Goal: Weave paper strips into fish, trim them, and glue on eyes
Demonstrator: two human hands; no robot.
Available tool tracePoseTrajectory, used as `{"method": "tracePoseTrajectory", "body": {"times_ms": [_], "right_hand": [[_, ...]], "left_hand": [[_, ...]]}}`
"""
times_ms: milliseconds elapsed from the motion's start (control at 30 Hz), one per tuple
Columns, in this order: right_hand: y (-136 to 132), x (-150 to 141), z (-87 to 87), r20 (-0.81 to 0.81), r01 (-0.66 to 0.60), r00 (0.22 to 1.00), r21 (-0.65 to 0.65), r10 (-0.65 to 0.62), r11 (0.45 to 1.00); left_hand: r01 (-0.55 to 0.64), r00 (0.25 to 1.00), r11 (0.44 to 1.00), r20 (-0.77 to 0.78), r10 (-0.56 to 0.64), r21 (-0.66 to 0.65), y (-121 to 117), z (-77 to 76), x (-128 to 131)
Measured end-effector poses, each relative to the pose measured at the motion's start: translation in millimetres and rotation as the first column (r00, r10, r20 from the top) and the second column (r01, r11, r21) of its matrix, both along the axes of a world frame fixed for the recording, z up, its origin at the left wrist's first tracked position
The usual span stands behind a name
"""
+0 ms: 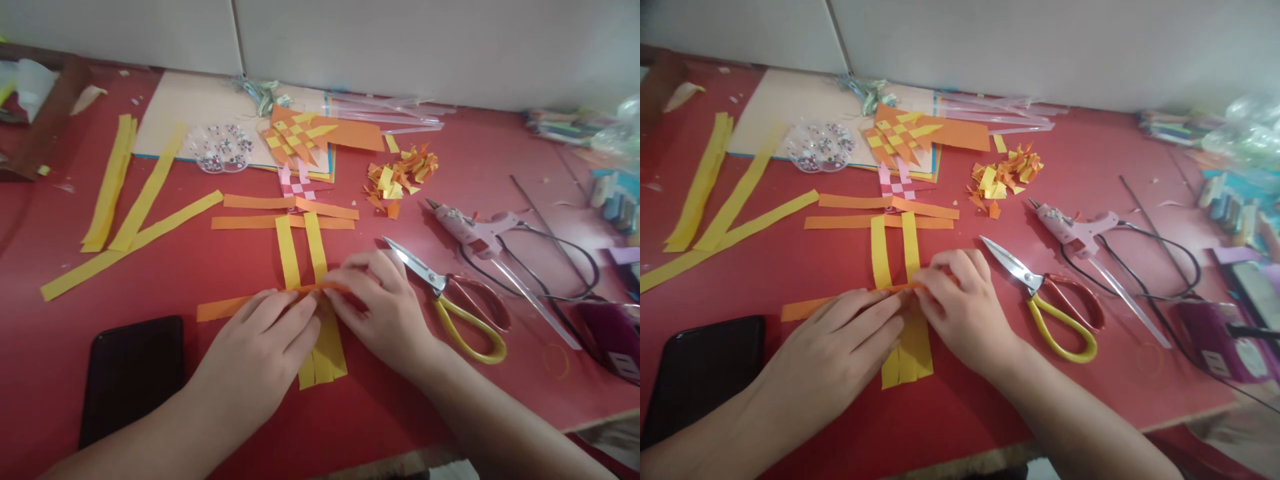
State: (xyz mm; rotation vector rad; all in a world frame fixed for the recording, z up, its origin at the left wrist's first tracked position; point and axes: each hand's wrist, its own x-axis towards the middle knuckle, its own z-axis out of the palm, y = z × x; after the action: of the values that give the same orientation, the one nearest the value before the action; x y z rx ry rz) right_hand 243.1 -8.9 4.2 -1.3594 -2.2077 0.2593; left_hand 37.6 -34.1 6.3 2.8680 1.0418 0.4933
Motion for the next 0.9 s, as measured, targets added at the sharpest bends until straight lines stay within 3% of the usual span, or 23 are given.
{"method": "tracePoseTrajectory", "body": {"times_ms": [167,600,700,800,900], "right_hand": [[-3,6,5.9,0.116,-0.151,0.983,0.054,0.144,0.987],[-14,-7,11.6,0.308,-0.072,0.949,0.011,0.065,0.997],[-14,-5,8.7,0.267,-0.069,0.961,-0.013,0.07,0.998],[-10,1,6.6,0.112,-0.091,0.989,-0.061,0.097,0.994],[-5,9,6.9,0.008,-0.011,1.0,-0.063,0.011,0.998]], "left_hand": [[-0.009,1.0,1.0,0.022,0.009,0.009,0,-0.3,0],[-0.006,1.0,1.0,0.009,0.007,-0.018,1,0.2,0],[-0.005,1.0,1.0,0.015,0.005,-0.018,1,0.6,-1],[-0.012,1.0,1.0,0.01,0.013,-0.017,1,-1.0,-2],[0.004,1.0,1.0,-0.009,-0.004,-0.002,1,-3.1,-2]]}}
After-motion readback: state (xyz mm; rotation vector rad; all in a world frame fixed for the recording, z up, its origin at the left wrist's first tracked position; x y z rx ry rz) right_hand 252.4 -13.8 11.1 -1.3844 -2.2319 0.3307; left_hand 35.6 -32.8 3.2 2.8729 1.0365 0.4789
